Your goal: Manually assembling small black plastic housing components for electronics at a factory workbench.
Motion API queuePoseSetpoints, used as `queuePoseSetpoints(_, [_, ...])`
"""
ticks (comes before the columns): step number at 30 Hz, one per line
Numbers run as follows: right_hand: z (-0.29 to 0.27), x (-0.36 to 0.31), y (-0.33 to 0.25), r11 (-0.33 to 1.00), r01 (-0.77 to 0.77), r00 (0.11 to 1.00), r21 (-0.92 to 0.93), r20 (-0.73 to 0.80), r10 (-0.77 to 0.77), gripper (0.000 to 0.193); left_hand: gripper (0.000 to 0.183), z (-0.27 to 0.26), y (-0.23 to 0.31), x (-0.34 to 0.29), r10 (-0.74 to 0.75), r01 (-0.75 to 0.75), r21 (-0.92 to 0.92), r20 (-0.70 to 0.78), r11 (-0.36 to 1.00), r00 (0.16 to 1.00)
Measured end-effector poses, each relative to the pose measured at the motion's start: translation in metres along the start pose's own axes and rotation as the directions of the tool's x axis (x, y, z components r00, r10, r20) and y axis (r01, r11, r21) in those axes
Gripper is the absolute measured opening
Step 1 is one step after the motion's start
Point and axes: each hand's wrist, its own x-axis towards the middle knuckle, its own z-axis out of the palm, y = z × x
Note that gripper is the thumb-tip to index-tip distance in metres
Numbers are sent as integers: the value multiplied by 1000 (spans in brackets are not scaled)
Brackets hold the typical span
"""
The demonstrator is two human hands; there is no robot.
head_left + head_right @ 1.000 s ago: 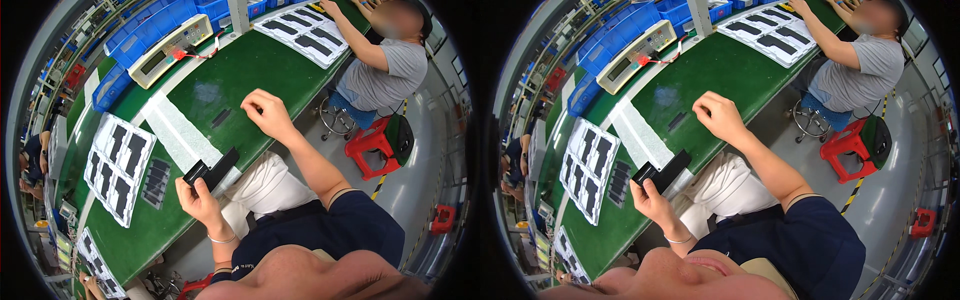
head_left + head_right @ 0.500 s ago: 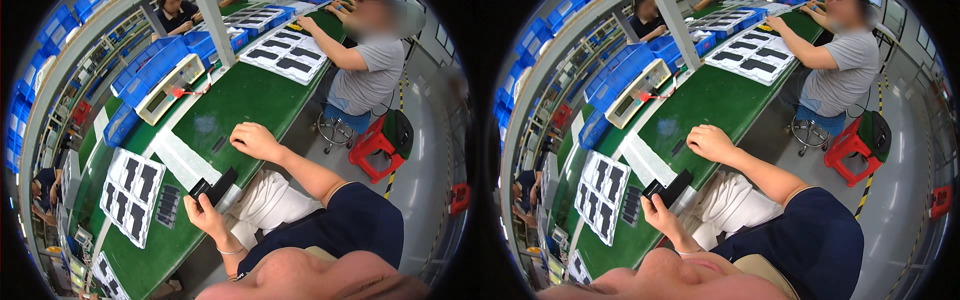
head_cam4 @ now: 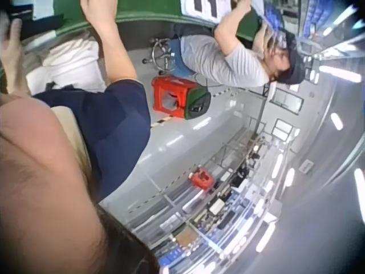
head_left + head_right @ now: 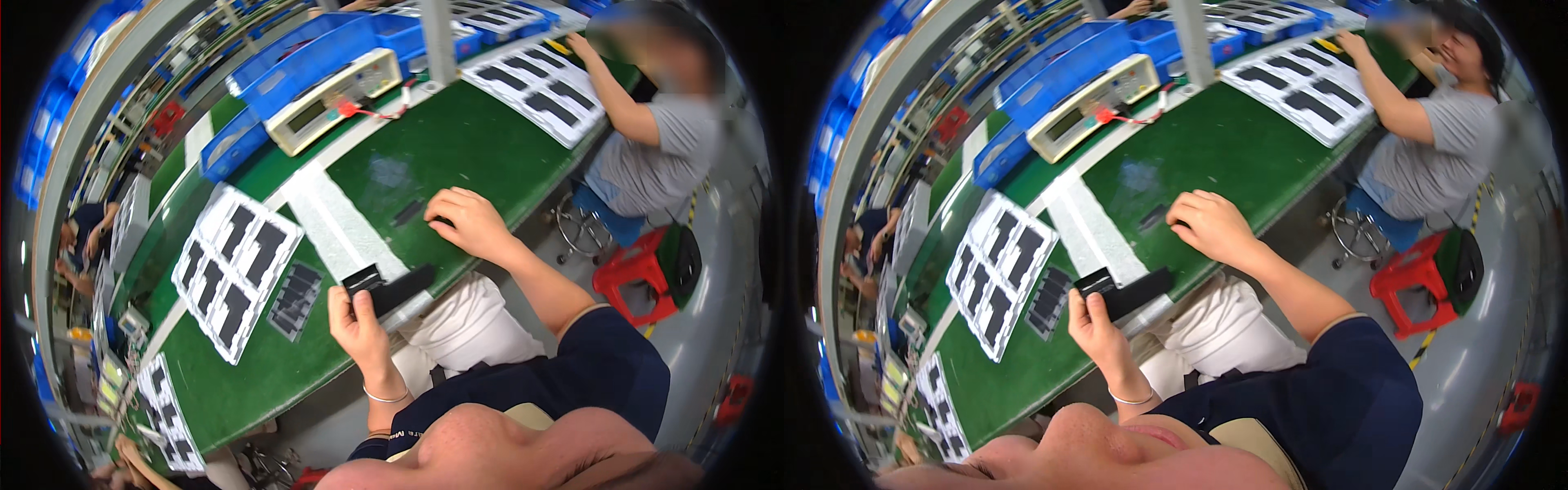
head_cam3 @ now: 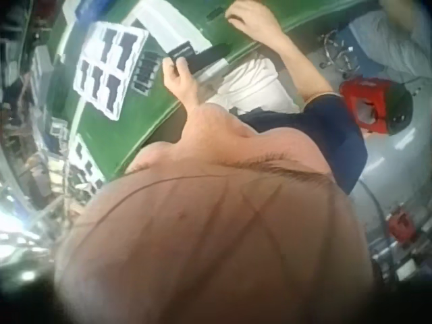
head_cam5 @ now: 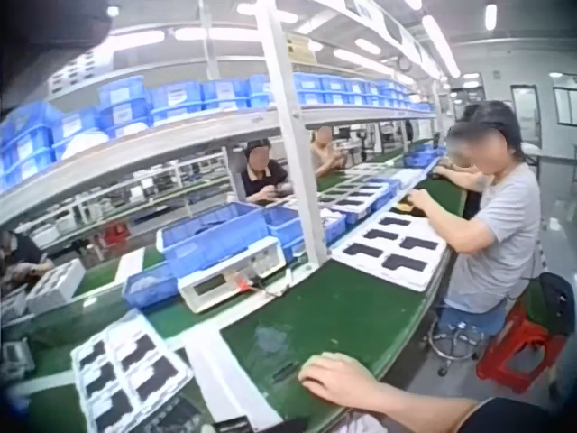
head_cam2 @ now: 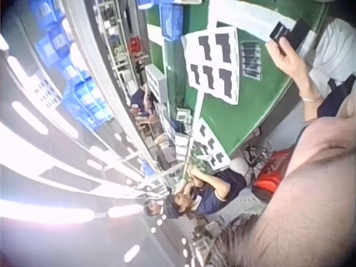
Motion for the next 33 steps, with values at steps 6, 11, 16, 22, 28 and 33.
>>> queuePoseSetpoints(6, [-3, -1, -5, 999, 13, 998, 49, 68, -17, 14, 13, -4, 6, 1, 11, -10, -11, 84, 1000, 996])
queuePoseSetpoints(11, [-4, 8, -6, 998, 8, 993, 55, 114, -14, 16, 9, -8, 5, 1, -29, 31, -29, 83, 999, 996])
queuePoseSetpoints(16, [-7, 6, -4, 957, -112, 991, 268, 107, 86, 14, 7, -8, 6, 4, 2, -3, 5, 134, 1000, 991])
queuePoseSetpoints(22, [-14, -7, -19, 654, -237, 969, 718, 226, 103, 28, 10, -14, 11, -1, 64, -81, 67, 222, 994, 973])
queuePoseSetpoints(28, [-9, 11, -61, 659, -216, 947, 721, 318, -39, 33, 10, -7, 13, 2, -3, -5, 37, 223, 999, 975])
queuePoseSetpoints(33, [-7, 19, -67, 735, -144, 953, 663, 293, -77, 20, 10, -8, 9, 7, 27, -34, 28, 195, 999, 980])
